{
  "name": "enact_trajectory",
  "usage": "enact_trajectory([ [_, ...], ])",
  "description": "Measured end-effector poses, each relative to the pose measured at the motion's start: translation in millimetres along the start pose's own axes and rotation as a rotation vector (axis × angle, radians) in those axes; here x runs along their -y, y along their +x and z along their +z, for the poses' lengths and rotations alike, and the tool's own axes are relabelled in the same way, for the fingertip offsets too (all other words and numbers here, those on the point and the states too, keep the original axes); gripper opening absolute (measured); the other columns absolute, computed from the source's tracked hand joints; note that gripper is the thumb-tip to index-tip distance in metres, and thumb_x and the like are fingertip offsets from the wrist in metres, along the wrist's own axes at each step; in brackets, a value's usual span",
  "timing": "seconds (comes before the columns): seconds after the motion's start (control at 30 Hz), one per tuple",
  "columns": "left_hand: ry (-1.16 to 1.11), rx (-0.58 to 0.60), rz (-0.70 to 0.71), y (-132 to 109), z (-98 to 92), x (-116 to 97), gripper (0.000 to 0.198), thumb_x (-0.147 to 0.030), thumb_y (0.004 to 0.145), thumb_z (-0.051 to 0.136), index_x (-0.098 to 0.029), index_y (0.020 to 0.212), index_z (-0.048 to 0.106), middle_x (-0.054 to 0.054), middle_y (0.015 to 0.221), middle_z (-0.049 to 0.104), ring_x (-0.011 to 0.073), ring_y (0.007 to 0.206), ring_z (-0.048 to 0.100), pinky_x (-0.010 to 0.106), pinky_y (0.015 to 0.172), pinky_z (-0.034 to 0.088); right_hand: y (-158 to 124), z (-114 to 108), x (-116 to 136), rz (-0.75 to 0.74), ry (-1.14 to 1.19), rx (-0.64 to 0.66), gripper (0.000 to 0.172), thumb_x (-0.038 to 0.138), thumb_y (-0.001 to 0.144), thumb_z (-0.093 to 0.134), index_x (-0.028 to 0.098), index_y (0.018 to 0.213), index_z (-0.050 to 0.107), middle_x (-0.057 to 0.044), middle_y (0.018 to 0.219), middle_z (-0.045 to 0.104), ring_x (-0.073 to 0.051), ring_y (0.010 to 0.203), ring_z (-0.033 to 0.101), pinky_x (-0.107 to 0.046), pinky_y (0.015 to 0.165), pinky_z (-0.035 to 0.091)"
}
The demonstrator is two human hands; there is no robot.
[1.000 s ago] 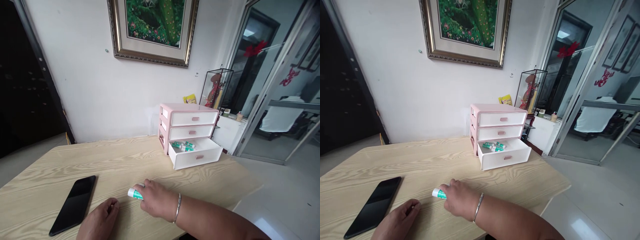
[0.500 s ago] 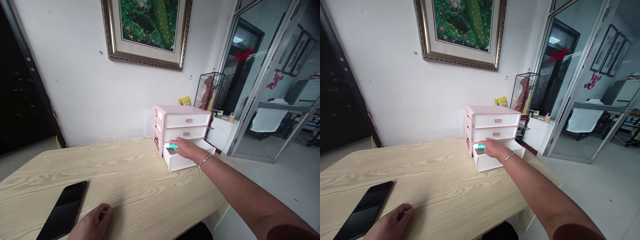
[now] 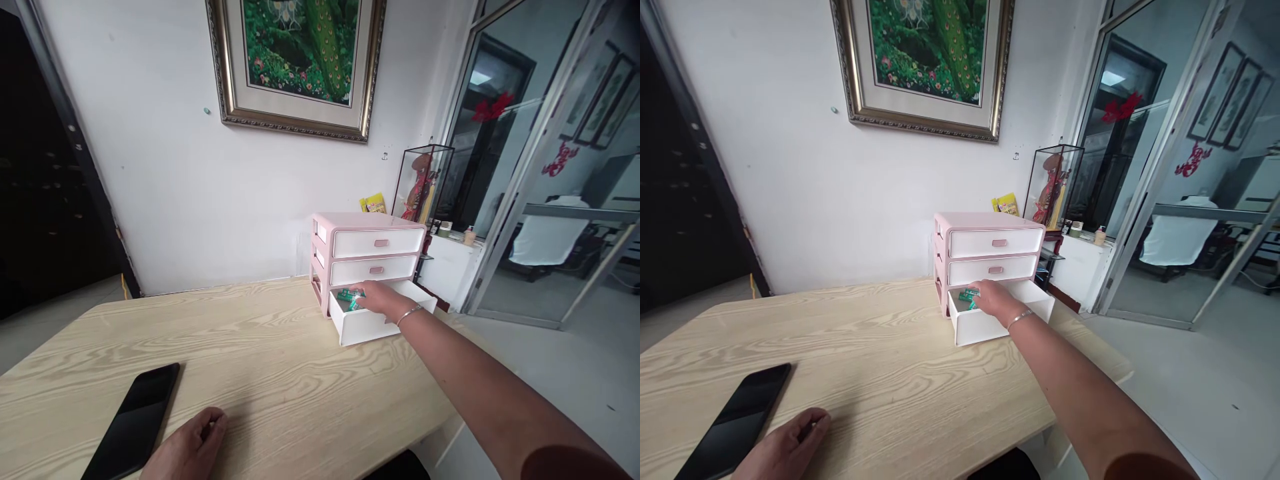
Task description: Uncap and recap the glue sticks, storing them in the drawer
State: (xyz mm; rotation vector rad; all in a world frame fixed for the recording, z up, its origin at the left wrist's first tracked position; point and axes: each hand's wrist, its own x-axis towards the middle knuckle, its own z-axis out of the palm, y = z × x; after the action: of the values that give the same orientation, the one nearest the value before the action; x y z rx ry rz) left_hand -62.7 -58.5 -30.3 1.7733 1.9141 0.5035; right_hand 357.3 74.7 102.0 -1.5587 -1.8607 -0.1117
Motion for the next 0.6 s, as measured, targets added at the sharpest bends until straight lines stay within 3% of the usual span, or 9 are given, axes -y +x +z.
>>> enact_trajectory([
  [0.17, 0.009, 0.009, 0.008, -2.4, 0.9, 0.0, 0.034, -0.046, 0.099, 0.038, -0.028, 0.1, 0.067, 0.003, 0.09, 0.077, 0.0234, 0.086, 0.072, 0.029, 0.078, 0.045, -52.8, 16.1, -7.8, 0.02, -0.001, -0.083, 0.032, 0.022, 0.094, 0.054, 0.021, 0.123, 0.068, -0.011, 0.118, 0.07, -0.027, 0.115, 0.06, -0.044, 0.103, 0.048],
  [0.33, 0.013, -0.011, -0.009, -5.6, -0.7, -4.5, 0.032, -0.046, 0.097, 0.042, -0.027, 0.098, 0.068, 0.003, 0.091, 0.077, 0.0239, 0.088, 0.072, 0.028, 0.074, 0.044, -123.7, 52.1, -23.8, 0.071, 0.033, -0.273, 0.042, 0.023, 0.088, 0.052, 0.018, 0.129, 0.062, -0.015, 0.134, 0.059, -0.029, 0.13, 0.052, -0.049, 0.114, 0.04],
  [0.43, 0.014, -0.013, -0.005, -5.3, 0.1, -4.0, 0.032, -0.045, 0.096, 0.042, -0.027, 0.097, 0.068, 0.003, 0.09, 0.077, 0.0234, 0.087, 0.072, 0.027, 0.073, 0.043, -141.8, 69.3, -32.5, 0.156, 0.017, -0.223, 0.047, 0.025, 0.088, 0.051, 0.017, 0.134, 0.058, -0.017, 0.146, 0.049, -0.032, 0.139, 0.044, -0.05, 0.115, 0.04],
  [0.6, 0.019, 0.001, 0.007, -2.6, 2.2, 1.5, 0.033, -0.045, 0.098, 0.04, -0.027, 0.098, 0.067, 0.003, 0.091, 0.077, 0.023, 0.088, 0.072, 0.027, 0.075, 0.044, -131.2, 76.2, -32.6, 0.265, -0.064, -0.053, 0.058, 0.022, 0.09, 0.05, 0.013, 0.147, 0.049, -0.02, 0.159, 0.033, -0.034, 0.149, 0.033, -0.049, 0.12, 0.033],
])
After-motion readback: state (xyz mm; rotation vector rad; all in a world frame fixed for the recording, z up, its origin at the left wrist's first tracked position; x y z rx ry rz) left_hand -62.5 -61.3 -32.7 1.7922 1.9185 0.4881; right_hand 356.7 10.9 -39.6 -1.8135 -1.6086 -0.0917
